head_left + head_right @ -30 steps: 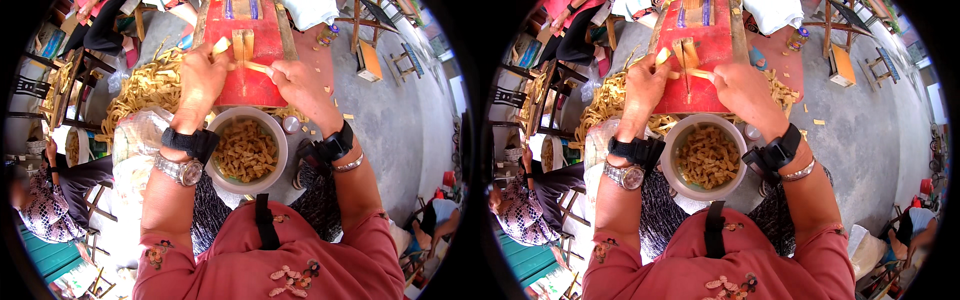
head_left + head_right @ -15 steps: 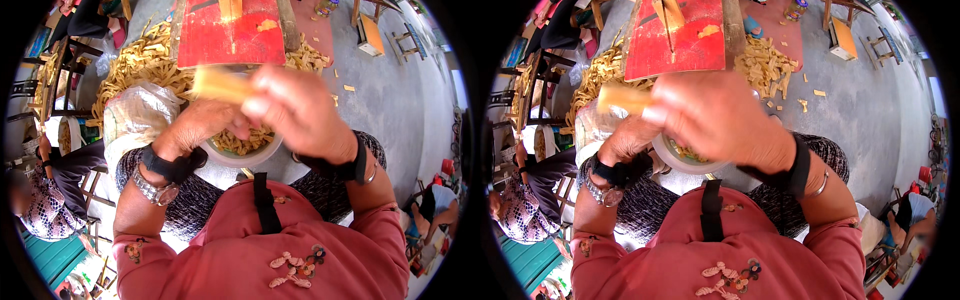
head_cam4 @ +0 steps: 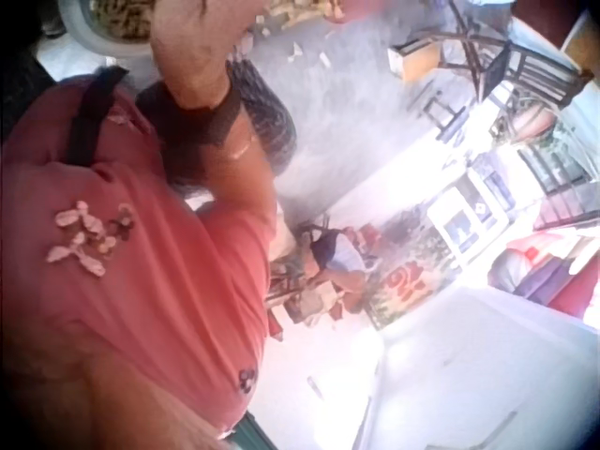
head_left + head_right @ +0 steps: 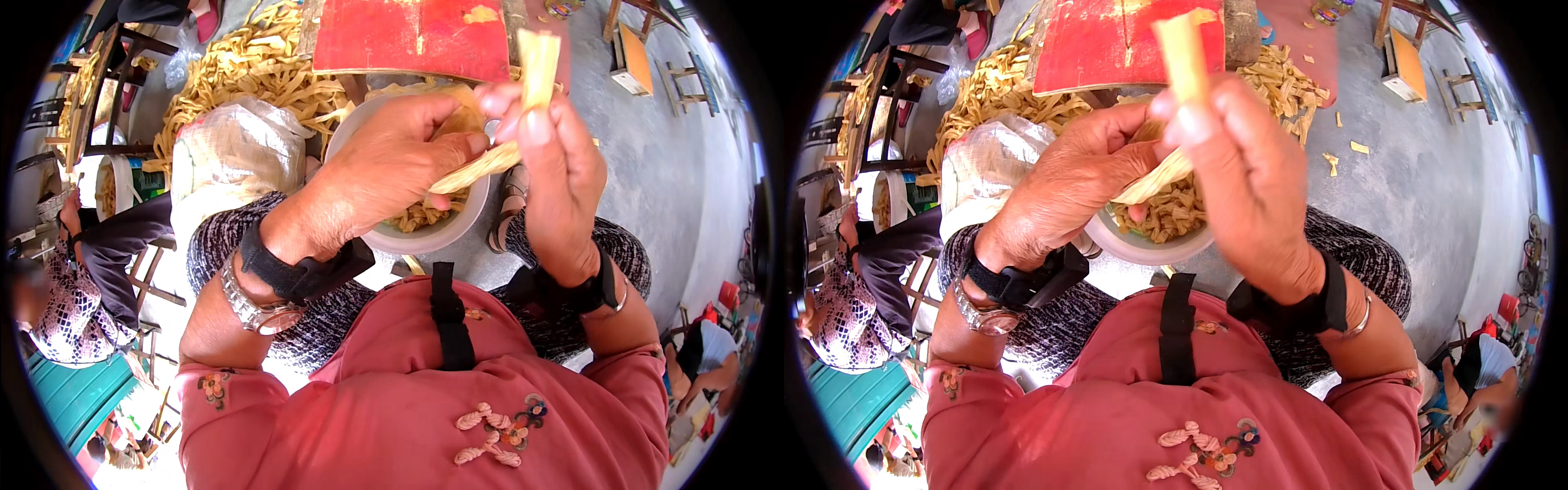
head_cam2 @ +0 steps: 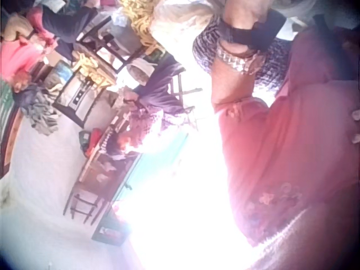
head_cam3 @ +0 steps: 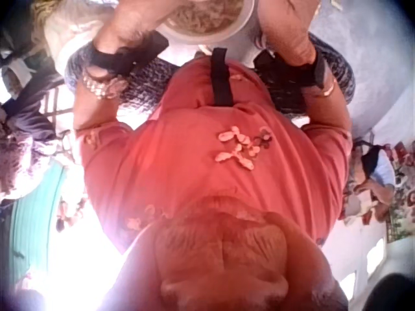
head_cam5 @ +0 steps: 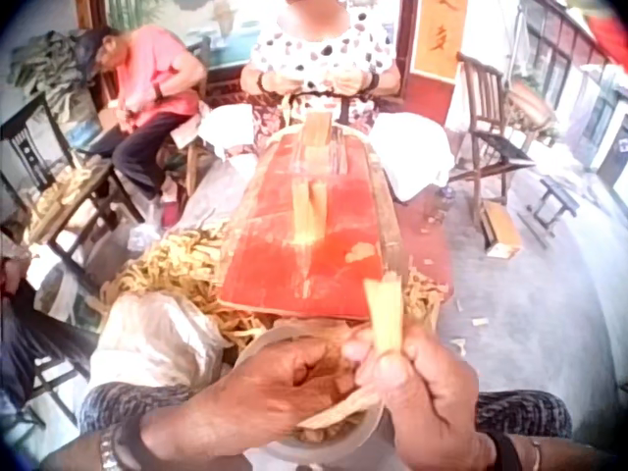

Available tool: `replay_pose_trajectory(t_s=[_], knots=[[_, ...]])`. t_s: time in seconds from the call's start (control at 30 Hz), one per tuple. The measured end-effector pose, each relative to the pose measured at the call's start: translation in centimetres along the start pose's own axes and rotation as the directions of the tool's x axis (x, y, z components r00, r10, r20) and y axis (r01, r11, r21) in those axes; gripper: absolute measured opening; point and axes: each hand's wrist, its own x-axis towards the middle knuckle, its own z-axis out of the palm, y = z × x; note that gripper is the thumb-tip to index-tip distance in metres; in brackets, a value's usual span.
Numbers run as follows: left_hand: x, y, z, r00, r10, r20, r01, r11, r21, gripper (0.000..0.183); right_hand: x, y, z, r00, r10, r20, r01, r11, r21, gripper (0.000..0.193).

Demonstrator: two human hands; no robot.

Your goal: The person is peeling and splitting thin yellow strips of plant material by hand and placing the shorter pieces into a white bowl.

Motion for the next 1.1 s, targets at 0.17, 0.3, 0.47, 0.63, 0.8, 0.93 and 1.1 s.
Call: replay_pose_trajectory(t_s=[0.17,0.3,0.47,0.63,0.8,0.93,1.1], knots=[[-0.9,0.9,0.2,0.998,-0.012,0.065,0.002,0.989,0.15,0.016,0.6,1.5,0.8,0.992,0.094,-0.085,-0.085,0.991,0.106,0.024],[-1.4,1.0,-0.4,0.95,0.308,-0.056,-0.241,0.832,0.499,0.008,1.0,-0.4,0.9,0.937,0.348,0.011,-0.347,0.93,0.117,0.021],[-1.4,1.1,-0.5,0.578,0.807,0.119,-0.342,0.108,0.934,0.017,2.8,1.8,-1.6,0.953,-0.116,0.279,0.211,0.916,-0.342,0.025],[-0.4,-0.2,-1.5,0.592,0.801,0.086,-0.454,0.243,0.857,0.011,3.0,-0.1,-0.2,0.938,0.287,0.196,-0.243,0.944,-0.222,0.02],[1.2,-0.2,-2.3,0.738,0.659,0.141,-0.674,0.713,0.194,0.003,3.0,0.7,-2.0,0.845,0.295,0.447,-0.399,0.903,0.158,0.027],[1.0,0.5,-2.1,0.849,0.526,0.058,-0.528,0.848,0.04,0.005,2.3,-0.2,-0.5,0.944,0.097,0.315,-0.121,0.991,0.057,0.031],[1.1,0.6,-2.1,0.88,0.474,0.036,-0.471,0.879,-0.074,0.009,2.8,1.2,-1.5,0.956,-0.086,0.281,0.019,0.972,0.235,0.036]])
